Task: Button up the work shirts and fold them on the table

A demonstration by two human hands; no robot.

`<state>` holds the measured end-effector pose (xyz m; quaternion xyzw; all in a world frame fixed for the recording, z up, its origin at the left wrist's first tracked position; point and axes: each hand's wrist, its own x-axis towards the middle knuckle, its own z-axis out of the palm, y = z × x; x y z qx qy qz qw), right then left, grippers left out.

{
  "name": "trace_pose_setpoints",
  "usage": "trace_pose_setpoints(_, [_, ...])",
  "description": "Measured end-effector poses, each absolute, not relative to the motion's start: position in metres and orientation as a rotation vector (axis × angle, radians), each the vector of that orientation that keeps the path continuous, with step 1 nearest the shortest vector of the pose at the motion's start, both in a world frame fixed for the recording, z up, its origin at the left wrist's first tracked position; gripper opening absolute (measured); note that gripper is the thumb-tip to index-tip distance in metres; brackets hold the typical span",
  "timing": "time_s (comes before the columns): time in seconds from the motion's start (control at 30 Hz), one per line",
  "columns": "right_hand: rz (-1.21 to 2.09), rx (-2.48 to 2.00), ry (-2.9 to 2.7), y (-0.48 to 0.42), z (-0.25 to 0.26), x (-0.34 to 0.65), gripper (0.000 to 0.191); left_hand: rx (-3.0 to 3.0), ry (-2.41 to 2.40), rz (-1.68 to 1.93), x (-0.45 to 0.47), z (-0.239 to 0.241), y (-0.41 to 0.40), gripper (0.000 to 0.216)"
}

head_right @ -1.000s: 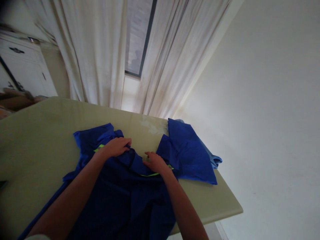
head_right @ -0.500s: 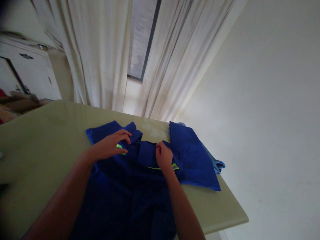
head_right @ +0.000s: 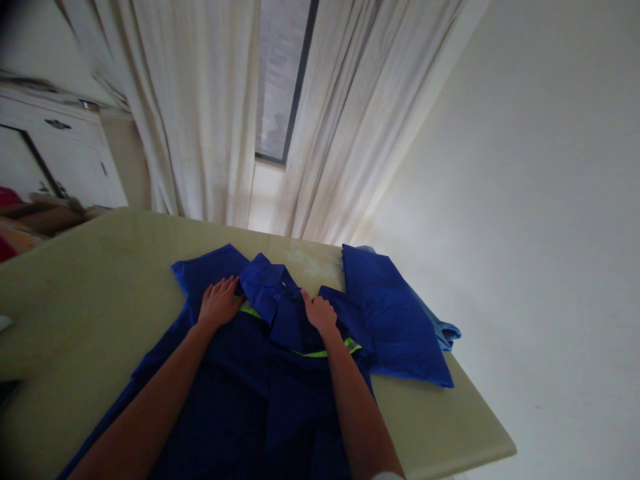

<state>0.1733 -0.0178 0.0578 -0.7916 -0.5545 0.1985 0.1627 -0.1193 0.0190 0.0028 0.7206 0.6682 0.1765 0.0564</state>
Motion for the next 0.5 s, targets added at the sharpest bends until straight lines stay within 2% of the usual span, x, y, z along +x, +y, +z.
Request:
trace_pose_setpoints(0.1, [0.826, -2.035, -1.609, 0.008, 0.059, 0.164, 0.050, 2.129, 2.080, 0.572, -0.119, 0.006, 0.019, 0.060])
trace_pose_setpoints(0.17, [0.825, -1.893, -1.617, 0.018, 0.061, 0.162, 0.044, 2.025, 2.179, 0.603, -0.122, 0.008, 0.021, 0.060])
trace_pose_setpoints(0.3, [0.321, -1.647, -1.409, 0.028, 0.067, 0.175, 0.049, 1.767, 2.365, 0.640, -0.134, 0.013, 0.024, 0.072])
trace_pose_setpoints(0.4, [0.062, -1.654, -1.453, 0.019, 0.066, 0.182, 0.052, 1.707, 2.387, 0.632, -0.145, 0.018, 0.025, 0.079])
trace_pose_setpoints(0.5, [-0.128, -1.637, -1.770, -0.010, 0.056, 0.169, 0.039, 1.715, 2.396, 0.582, -0.153, 0.021, 0.026, 0.077])
